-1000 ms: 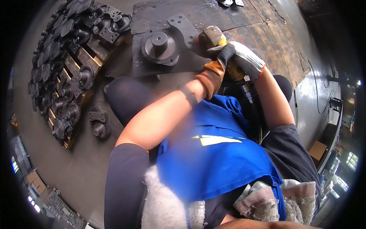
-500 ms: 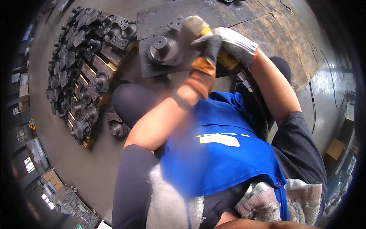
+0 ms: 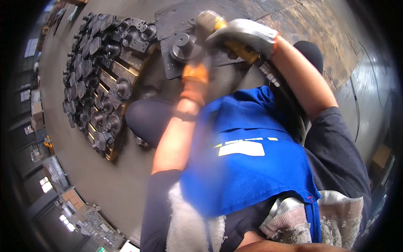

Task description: The person sits on the floor and uses a handheld angle grinder to smooth the surface of metal parts. They hold each part with a gloved hand and move the grinder across the surface, then place the finished part aside and pick up another.

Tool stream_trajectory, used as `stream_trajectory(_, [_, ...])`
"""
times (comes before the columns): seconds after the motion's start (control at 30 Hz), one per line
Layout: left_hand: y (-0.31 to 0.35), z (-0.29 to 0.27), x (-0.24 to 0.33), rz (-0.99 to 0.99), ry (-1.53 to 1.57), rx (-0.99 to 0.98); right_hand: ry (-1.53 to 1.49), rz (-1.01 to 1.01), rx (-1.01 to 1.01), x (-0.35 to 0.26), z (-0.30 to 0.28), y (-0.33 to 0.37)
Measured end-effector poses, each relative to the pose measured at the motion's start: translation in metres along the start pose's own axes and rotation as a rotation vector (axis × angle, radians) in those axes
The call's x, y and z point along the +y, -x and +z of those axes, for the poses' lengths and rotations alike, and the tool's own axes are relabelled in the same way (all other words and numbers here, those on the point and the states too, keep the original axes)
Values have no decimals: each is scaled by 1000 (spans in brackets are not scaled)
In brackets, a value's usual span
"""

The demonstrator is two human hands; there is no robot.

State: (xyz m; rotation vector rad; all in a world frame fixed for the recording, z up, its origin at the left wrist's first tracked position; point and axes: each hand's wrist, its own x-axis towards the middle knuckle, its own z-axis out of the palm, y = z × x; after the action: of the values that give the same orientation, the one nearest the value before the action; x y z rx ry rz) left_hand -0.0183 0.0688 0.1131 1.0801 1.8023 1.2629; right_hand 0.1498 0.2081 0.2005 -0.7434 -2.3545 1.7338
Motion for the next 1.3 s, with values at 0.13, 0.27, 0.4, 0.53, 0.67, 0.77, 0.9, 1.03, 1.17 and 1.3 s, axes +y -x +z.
stream_trajectory(0.13, [-40, -37, -38, -72, -298, 419, -689, -352, 86, 50, -20, 62])
stream_trajectory(0.27, [-85, -49, -46, 99, -603, 259, -814, -94, 382, 70, -16, 91])
stream_trajectory(0.4, [-115, -51, -66, 209, -715, 234, -860, -59, 442, 74, -11, 109])
stream_trajectory(0.53, [-103, -20, -60, 20, -869, 454, -712, -101, 337, 53, -19, 131])
stream_trajectory(0.67, [-45, 44, 4, -236, -511, 491, -683, -242, 218, 89, -10, 117])
stream_trajectory(0.77, [-32, 25, -35, -130, -6, 491, -530, -342, 171, 109, 3, 103])
stream_trajectory(0.9, [42, 41, 0, -194, 323, -120, -880, 9, 151, 89, 6, 123])
stream_trajectory(1.03, [89, 58, 41, -386, 893, -824, -450, -107, 223, 72, 22, 132])
stream_trajectory(1.17, [65, 109, -2, -310, 1020, -804, -283, -222, 147, 63, 32, 134])
stream_trajectory(1.3, [58, 108, -21, 395, 623, -741, -65, -372, 104, 58, 42, 116])
